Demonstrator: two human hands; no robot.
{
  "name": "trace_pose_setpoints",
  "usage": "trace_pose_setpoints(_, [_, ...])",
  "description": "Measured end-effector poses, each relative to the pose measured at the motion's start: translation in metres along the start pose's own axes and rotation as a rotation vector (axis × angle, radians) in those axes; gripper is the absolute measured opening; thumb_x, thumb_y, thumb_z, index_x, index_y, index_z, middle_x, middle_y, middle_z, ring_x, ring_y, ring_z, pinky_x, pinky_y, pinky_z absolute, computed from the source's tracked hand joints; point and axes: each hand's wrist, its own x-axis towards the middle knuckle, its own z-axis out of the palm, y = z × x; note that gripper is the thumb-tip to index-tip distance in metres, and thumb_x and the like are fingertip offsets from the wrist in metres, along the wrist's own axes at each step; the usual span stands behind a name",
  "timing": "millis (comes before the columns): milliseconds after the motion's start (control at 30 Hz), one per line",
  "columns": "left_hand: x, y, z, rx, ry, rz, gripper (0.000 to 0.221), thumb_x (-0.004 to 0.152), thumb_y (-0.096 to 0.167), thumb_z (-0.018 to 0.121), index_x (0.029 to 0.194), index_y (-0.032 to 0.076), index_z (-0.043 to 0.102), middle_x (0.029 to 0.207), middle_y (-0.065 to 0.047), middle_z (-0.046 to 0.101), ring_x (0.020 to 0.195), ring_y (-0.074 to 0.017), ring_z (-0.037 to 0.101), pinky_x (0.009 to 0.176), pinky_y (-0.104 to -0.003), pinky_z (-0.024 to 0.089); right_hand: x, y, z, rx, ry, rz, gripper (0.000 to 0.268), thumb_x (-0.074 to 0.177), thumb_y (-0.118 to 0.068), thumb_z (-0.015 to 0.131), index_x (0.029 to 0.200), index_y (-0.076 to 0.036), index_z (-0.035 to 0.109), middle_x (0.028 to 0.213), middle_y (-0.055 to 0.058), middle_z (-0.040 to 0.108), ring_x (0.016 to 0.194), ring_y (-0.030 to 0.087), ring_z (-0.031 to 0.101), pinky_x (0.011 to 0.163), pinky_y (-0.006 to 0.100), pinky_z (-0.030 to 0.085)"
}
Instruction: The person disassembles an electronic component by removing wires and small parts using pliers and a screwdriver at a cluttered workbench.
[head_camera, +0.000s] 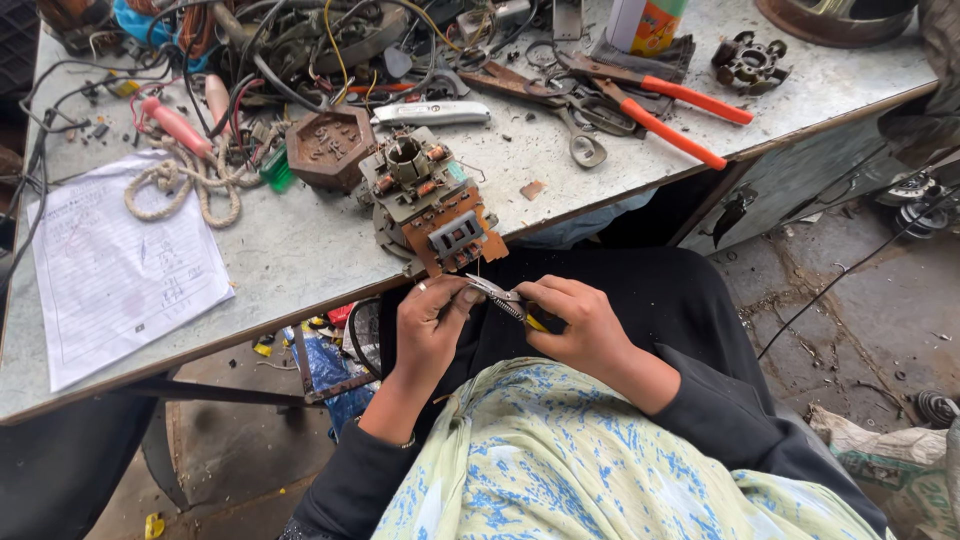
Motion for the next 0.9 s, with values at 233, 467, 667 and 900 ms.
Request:
trace_pose_setpoints(233, [-0.009,-0.048,0.015,-0.698,-0.080,-0.354,0.024,0.104,0.023,0.064,0.108,0.001,0.074,0.094,-0.005,0.073,0.085,-0.0116,0.067,0.069,-0.029,0.056,-0.001,0.006,0.003,0.022,0.002,0.010,0.048,0.068,-0.007,0.076,0.116,-0.002,0.069,0.096,0.009,0.068,0.086,0.025,0.069,0.077,0.036,0.056])
trace_pose_setpoints(467, [-0.007,-0.037,0.016,-0.515,0.116,-0.288,0.023,0.094,0.011,0.075,0.111,-0.004,0.076,0.099,-0.007,0.076,0.076,-0.0086,0.063,0.064,-0.024,0.052,-0.008,0.007,0.004,0.004,-0.008,0.024,0.046,0.071,-0.009,0.077,0.116,-0.004,0.070,0.098,0.008,0.069,0.091,0.026,0.067,0.079,0.037,0.055])
trace_pose_setpoints(667, [-0.004,-0.017,0.022,-0.525,0.117,-0.287,0.023,0.093,0.010,0.073,0.113,-0.001,0.075,0.100,-0.006,0.076,0.080,-0.0081,0.067,0.065,-0.025,0.056,-0.014,0.010,0.005,-0.003,0.015,0.004,0.047,0.070,-0.008,0.077,0.117,-0.003,0.069,0.099,0.009,0.068,0.092,0.027,0.066,0.081,0.038,0.054])
trace_pose_setpoints(900, [0.000,-0.018,0.036,-0.592,0.180,-0.299,0.025,0.089,0.007,0.073,0.114,0.001,0.074,0.105,-0.005,0.078,0.083,-0.0090,0.069,0.064,-0.026,0.055,-0.016,0.015,-0.002,0.017,0.023,0.002,0.046,0.072,-0.009,0.076,0.117,-0.004,0.070,0.100,0.008,0.069,0.092,0.027,0.067,0.080,0.037,0.054])
